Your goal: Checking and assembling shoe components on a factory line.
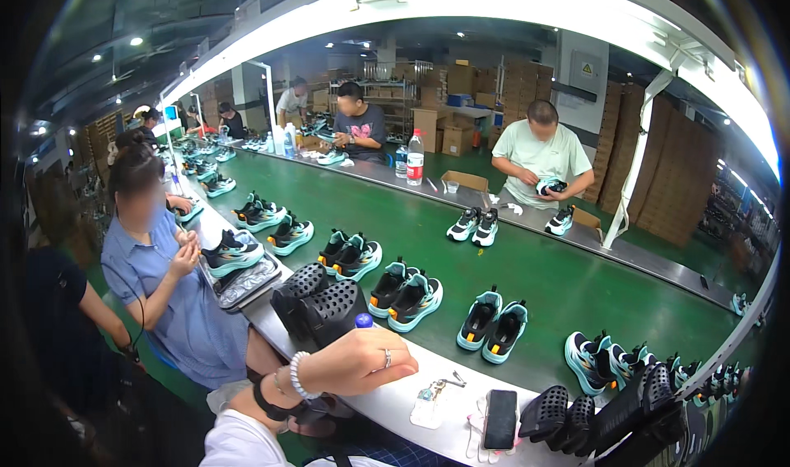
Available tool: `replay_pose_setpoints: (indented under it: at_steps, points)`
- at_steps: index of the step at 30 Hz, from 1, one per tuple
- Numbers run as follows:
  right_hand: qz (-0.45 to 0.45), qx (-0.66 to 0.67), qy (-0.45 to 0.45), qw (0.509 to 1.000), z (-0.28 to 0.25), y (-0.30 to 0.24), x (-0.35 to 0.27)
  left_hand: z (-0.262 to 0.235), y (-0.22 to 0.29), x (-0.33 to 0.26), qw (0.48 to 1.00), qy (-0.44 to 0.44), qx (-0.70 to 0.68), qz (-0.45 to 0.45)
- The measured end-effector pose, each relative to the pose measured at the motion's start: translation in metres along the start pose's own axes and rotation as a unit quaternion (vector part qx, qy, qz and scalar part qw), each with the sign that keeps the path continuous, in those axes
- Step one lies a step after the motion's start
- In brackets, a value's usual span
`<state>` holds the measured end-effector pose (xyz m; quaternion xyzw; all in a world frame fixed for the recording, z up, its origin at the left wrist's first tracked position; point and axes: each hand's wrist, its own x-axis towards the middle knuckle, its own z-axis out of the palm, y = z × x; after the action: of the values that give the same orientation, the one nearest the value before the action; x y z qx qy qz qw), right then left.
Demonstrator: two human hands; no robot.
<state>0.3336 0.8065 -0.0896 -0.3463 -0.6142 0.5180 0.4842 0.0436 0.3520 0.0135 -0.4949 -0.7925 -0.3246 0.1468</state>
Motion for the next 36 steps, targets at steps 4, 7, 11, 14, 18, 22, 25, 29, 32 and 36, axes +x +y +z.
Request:
replay_pose_setpoints:
  at_steps: [4, 7, 11, 14, 18, 22, 25, 29, 32, 36]
  points:
    - [-0.054, 0.044, -0.19, 0.979, 0.081, 0.008, 0.002, -0.014, 0.024, 0.001, 0.995, -0.1, -0.004, 0.017]
    - [-0.032, 0.112, -0.342, 0.933, 0.156, -0.029, -0.037, 0.003, 0.034, -0.008, 0.992, -0.112, -0.057, 0.005]
    - [-0.014, 0.176, -0.492, 0.852, 0.213, -0.017, -0.079, 0.064, 0.02, -0.031, 0.985, -0.032, -0.167, -0.016]
    - [-0.025, 0.118, -0.592, 0.797, 0.251, -0.01, -0.114, 0.092, 0.032, -0.041, 0.975, 0.044, -0.201, -0.088]
    - [0.017, 0.126, -0.692, 0.711, 0.282, 0.0, -0.151, 0.069, 0.039, -0.051, 0.96, 0.022, -0.198, -0.196]
    - [0.086, 0.139, -0.772, 0.615, 0.3, -0.017, -0.182, 0.067, 0.027, -0.078, 0.951, 0.036, -0.179, -0.251]
    - [0.171, 0.109, -0.773, 0.601, 0.301, -0.029, -0.188, 0.065, 0.024, -0.089, 0.946, 0.049, -0.22, -0.232]
    - [0.182, 0.096, -0.775, 0.597, 0.306, -0.022, -0.195, 0.063, 0.025, -0.094, 0.935, 0.009, -0.265, -0.237]
    - [0.187, 0.094, -0.777, 0.594, 0.3, -0.001, -0.185, 0.064, 0.034, -0.092, 0.931, -0.002, -0.284, -0.229]
    - [0.191, 0.094, -0.782, 0.585, 0.297, 0.011, -0.179, 0.062, 0.039, -0.086, 0.945, -0.007, -0.267, -0.188]
